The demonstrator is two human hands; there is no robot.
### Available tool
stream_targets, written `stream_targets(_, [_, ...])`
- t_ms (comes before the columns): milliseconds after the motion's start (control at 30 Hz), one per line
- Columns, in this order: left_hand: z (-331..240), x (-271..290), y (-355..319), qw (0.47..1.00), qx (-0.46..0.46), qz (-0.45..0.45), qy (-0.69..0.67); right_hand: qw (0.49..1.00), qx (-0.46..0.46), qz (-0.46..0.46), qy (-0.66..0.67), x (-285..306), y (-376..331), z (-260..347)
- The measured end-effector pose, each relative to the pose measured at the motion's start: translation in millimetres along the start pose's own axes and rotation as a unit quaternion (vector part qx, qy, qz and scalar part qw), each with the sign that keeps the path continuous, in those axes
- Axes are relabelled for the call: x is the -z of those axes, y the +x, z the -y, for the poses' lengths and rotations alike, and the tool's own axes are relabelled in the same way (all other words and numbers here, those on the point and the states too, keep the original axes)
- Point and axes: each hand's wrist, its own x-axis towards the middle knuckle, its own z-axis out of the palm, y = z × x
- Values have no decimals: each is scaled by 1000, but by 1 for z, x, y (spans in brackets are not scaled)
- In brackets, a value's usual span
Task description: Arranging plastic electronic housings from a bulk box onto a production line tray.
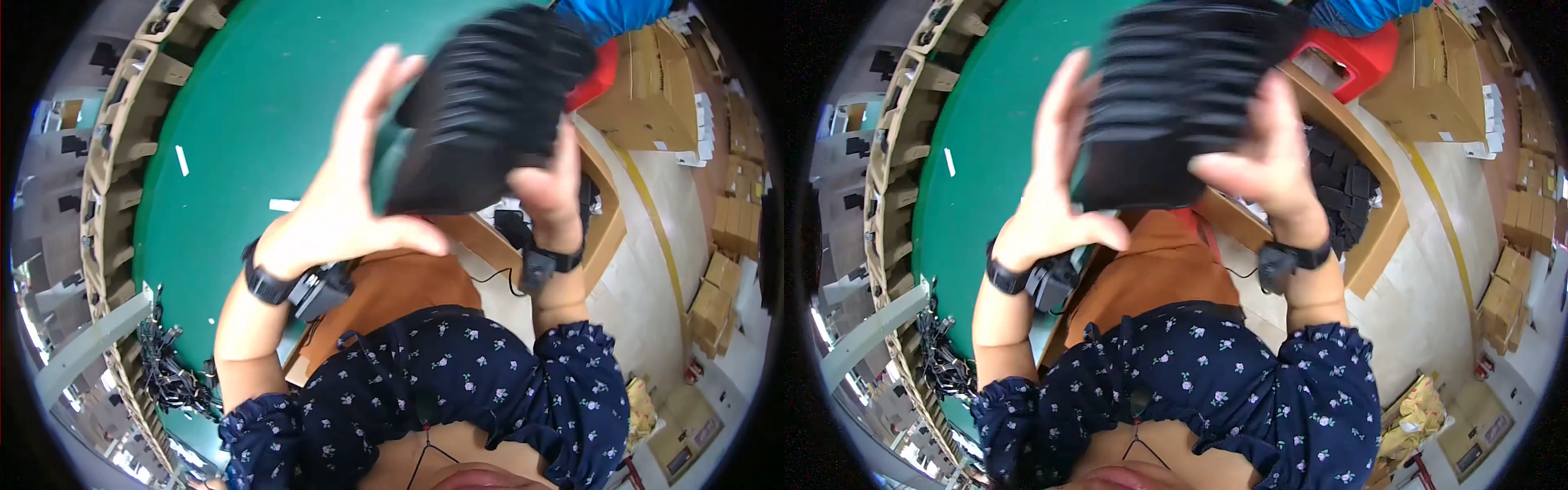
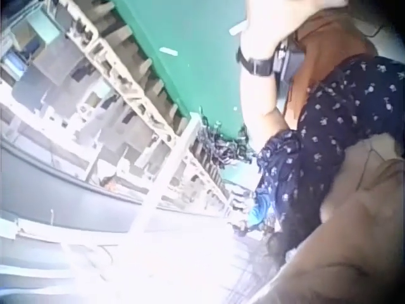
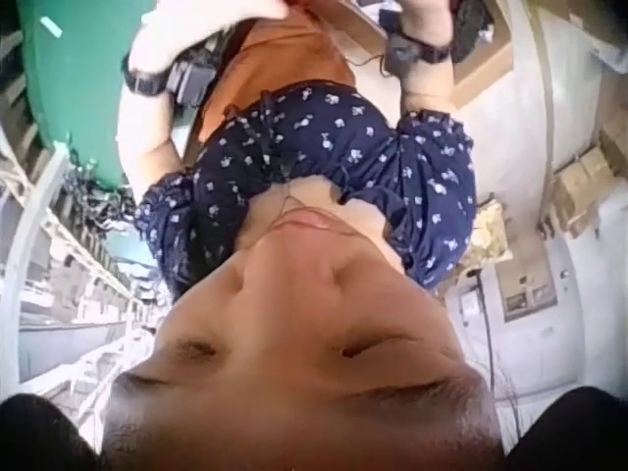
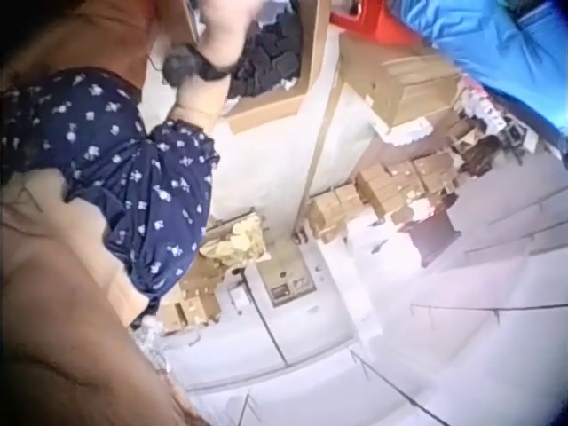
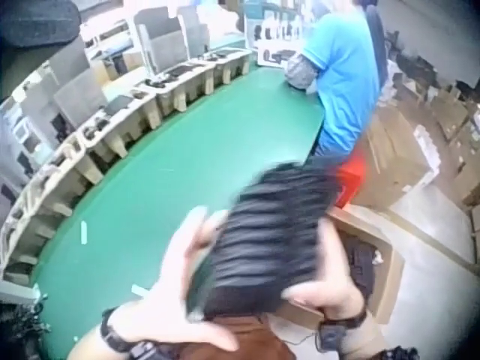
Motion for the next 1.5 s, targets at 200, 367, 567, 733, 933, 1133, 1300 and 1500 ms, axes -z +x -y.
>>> stream_targets(200, [-36, 66, -151, 906, 305, -224, 190, 927, 255, 243, -128, -108, 28, -35])
stream_targets(367, [-41, 78, -221, 814, 400, -287, 309, 907, 219, 318, -171, -150, 5, -66])
stream_targets(567, [-61, 38, -206, 825, 346, -337, 294, 897, 256, 313, -178, -154, -11, -75])
stream_targets(733, [-66, 50, -201, 902, 133, -385, 143, 892, 344, 269, -122, -152, -14, -46])
stream_targets(933, [-18, 49, -250, 851, 266, -383, 243, 910, 255, 320, -61, -152, -9, -63])
stream_targets(1133, [-17, 24, -226, 883, 185, -374, 216, 897, 221, 343, -169, -159, -10, -49])
stream_targets(1300, [-38, 6, -249, 871, 270, -396, 108, 847, 226, 398, -269, -187, -23, -24])
stream_targets(1500, [-18, 19, -259, 856, 267, -400, 189, 792, 173, 431, -397, -222, -13, -62])
